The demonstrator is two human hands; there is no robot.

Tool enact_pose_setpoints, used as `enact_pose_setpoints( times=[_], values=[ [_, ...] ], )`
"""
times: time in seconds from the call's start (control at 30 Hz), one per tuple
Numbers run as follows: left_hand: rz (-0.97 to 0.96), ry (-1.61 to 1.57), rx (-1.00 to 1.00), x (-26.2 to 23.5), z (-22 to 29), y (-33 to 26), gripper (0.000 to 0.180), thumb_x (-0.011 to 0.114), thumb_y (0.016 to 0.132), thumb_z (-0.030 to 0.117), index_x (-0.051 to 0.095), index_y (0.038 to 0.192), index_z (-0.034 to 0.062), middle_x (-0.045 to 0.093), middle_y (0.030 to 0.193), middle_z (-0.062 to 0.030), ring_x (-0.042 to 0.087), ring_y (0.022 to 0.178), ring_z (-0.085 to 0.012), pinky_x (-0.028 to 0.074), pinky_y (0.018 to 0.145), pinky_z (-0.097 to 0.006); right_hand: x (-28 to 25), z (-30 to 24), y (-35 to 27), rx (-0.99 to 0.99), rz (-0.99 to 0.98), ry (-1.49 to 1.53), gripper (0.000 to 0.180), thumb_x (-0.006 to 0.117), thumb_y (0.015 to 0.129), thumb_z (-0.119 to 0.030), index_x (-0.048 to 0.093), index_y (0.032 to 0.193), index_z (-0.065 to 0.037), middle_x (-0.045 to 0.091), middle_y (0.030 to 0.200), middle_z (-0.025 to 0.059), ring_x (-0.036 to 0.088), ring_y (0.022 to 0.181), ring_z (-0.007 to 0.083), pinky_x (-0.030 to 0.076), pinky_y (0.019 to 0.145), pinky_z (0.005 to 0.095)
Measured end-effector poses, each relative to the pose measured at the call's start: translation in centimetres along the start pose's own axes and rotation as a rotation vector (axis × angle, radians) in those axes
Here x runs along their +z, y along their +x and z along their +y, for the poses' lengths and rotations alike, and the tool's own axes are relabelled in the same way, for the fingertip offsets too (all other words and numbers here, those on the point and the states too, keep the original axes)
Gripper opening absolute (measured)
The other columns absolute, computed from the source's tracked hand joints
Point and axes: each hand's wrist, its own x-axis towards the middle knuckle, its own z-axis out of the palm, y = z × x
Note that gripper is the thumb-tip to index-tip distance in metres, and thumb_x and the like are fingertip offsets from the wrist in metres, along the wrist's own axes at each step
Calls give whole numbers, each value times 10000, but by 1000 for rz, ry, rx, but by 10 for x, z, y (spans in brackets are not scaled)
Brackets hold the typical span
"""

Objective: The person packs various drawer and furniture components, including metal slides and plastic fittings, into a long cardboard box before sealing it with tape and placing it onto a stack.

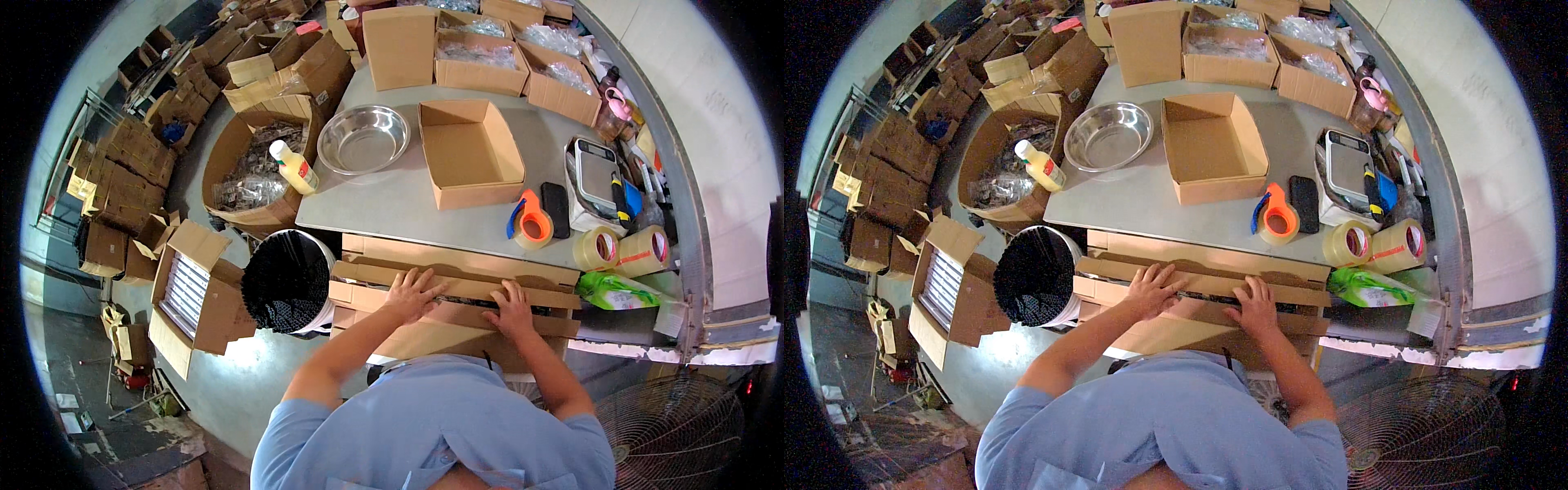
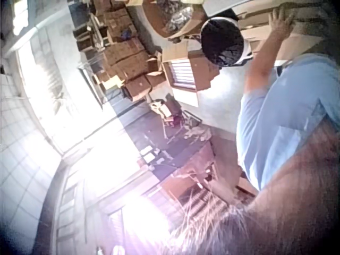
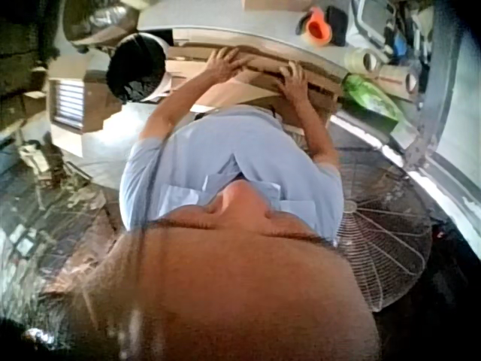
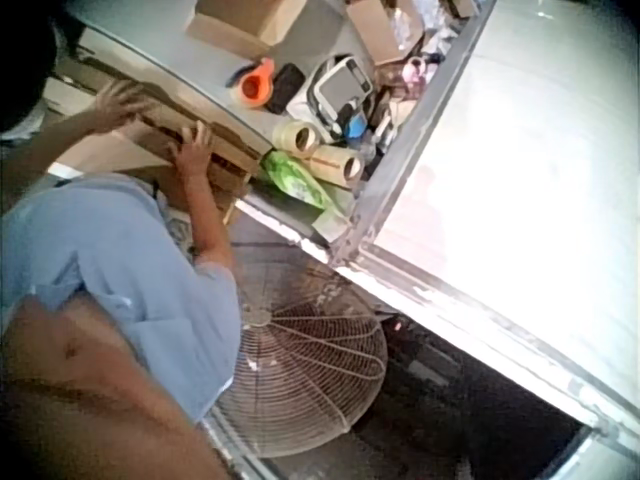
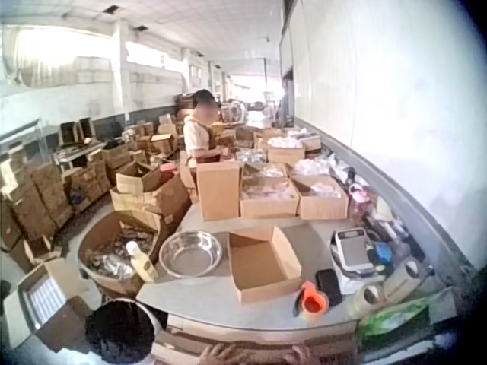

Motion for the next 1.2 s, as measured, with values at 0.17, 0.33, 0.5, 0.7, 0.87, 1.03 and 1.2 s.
enact_pose_setpoints(
  times=[0.17, 0.33, 0.5, 0.7, 0.87, 1.03, 1.2],
  values=[
    [-145, -72, -103, -7, 22, -13, 592, 452, 860, 554, 312, 1404, 367, 322, 1409, -118, 255, 1287, -363, 185, 1046, -533, 23, -6, -15, 15, 1, -86, 516, 628, 760, -509, 520, 1094, -130, 414, 1196, 154, 371, 1187, 352, 221, 1025, 579],
    [-225, -85, -134, -6, 25, -16, 599, 411, 880, 560, 251, 1429, 380, 261, 1459, -97, 194, 1337, -335, 144, 1075, -534, 31, -11, -17, 12, 86, -162, 565, 652, 729, -525, 439, 1074, -132, 385, 1206, 139, 353, 1206, 357, 219, 1031, 580],
    [-112, -112, -96, 1, 20, -14, 648, 444, 870, 548, 282, 1433, 271, 188, 1498, -99, 146, 1360, -353, 130, 1081, -557, 11, -7, -13, 2, -123, -64, 918, 784, 513, -596, 415, 1221, -142, 319, 1340, 145, 277, 1291, 381, 151, 1050, 636],
    [270, -133, -416, 2, -2, -79, 637, 643, 746, 515, 483, 1232, 137, 371, 1309, -143, 339, 1210, -373, 260, 985, -549, -28, -18, -8, 99, -427, -115, 1088, 812, 482, -572, 318, 1371, -184, 182, 1475, 135, 158, 1366, 388, 100, 1058, 657],
    [-82, -84, -919, -19, -64, -106, 821, 518, 743, 699, 507, 1226, 35, 430, 1311, -189, 403, 1198, -345, 247, 1013, -522, -34, -27, -5, 115, -439, -117, 1123, 814, 483, -567, 282, 1394, -182, 178, 1475, 135, 165, 1366, 383, 112, 1053, 660],
    [-571, -93, -846, -70, -80, -55, 856, 489, 725, 749, 557, 1226, 58, 573, 1203, -150, 481, 1177, -301, 285, 1035, -456, -27, -19, -9, 80, -394, -140, 1145, 812, 478, -577, 271, 1402, -173, 178, 1475, 133, 181, 1357, 380, 131, 1049, 656],
    [-753, -166, -845, -19, -88, -53, 616, 536, 803, 500, 541, 1261, 87, 552, 1279, -89, 532, 1180, -249, 459, 916, -403, -23, -22, -13, 85, -399, -186, 1163, 813, 454, -592, 276, 1400, -181, 188, 1473, 129, 189, 1355, 378, 143, 1047, 654]
  ],
)
